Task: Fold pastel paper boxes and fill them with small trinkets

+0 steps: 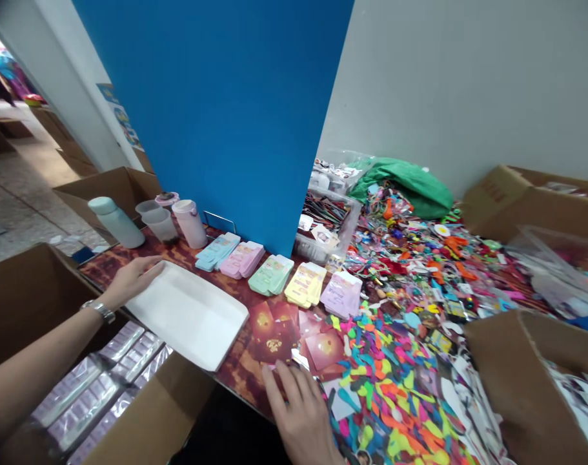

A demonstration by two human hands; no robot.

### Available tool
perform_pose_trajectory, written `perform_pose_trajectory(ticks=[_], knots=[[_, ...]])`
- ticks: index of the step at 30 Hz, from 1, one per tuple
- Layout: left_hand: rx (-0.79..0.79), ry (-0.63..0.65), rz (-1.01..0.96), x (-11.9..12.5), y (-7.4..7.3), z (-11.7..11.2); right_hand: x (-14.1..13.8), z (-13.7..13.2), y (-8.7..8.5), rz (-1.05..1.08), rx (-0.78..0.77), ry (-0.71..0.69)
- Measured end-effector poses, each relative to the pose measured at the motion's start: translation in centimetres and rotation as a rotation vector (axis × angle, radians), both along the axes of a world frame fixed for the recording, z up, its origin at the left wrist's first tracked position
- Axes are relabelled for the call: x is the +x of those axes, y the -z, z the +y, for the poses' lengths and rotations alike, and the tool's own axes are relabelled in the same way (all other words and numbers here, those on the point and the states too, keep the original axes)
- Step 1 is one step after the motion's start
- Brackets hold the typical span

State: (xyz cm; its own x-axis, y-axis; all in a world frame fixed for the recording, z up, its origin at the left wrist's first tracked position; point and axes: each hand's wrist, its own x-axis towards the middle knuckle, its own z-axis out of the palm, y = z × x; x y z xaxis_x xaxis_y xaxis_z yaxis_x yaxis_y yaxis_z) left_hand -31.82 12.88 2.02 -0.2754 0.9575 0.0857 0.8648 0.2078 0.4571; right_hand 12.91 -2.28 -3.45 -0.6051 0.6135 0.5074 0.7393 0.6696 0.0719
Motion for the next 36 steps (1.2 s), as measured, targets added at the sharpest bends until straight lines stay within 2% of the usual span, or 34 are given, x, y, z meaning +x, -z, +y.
perform_pose_trajectory(ticks=[2, 6, 8, 10, 13, 17, 22, 28, 32, 36], knots=[[-0.008, 0.084, 0.035, 2.6, 0.7, 1.6, -1.5, 2.2, 0.9, 0.012, -0.066, 0.066], [0.002, 0.187, 0.086, 7.4, 1.6, 4.9, -4.3, 7.1, 2.6, -0.053, -0.348, 0.161], [0.014, 0.210, 0.110, 8.8, 1.8, 6.3, -4.7, 8.2, 3.1, -0.076, -0.452, 0.178], [0.023, 0.218, 0.140, 9.6, 1.9, 7.5, -4.2, 8.2, 3.6, -0.094, -0.497, 0.182], [0.021, 0.201, 0.191, 9.6, 1.9, 8.9, -1.8, 6.7, 4.3, -0.140, -0.429, 0.181], [-0.024, 0.161, 0.251, 9.3, 2.2, 10.6, 1.3, 5.6, 4.6, -0.179, -0.223, 0.185], [-0.130, 0.121, 0.276, 9.9, 3.3, 12.9, 1.7, 6.7, 4.2, -0.148, -0.083, 0.250], [-0.220, 0.133, 0.259, 10.3, 4.2, 14.4, 2.1, 6.8, 6.1, -0.156, -0.057, 0.242], [-0.191, 0.117, 0.246, 10.3, 3.6, 14.0, 2.6, 6.6, 6.3, -0.145, -0.022, 0.246], [-0.047, 0.052, 0.239, 10.6, 1.5, 12.5, 2.6, 6.9, 5.1, -0.100, 0.009, 0.256]])
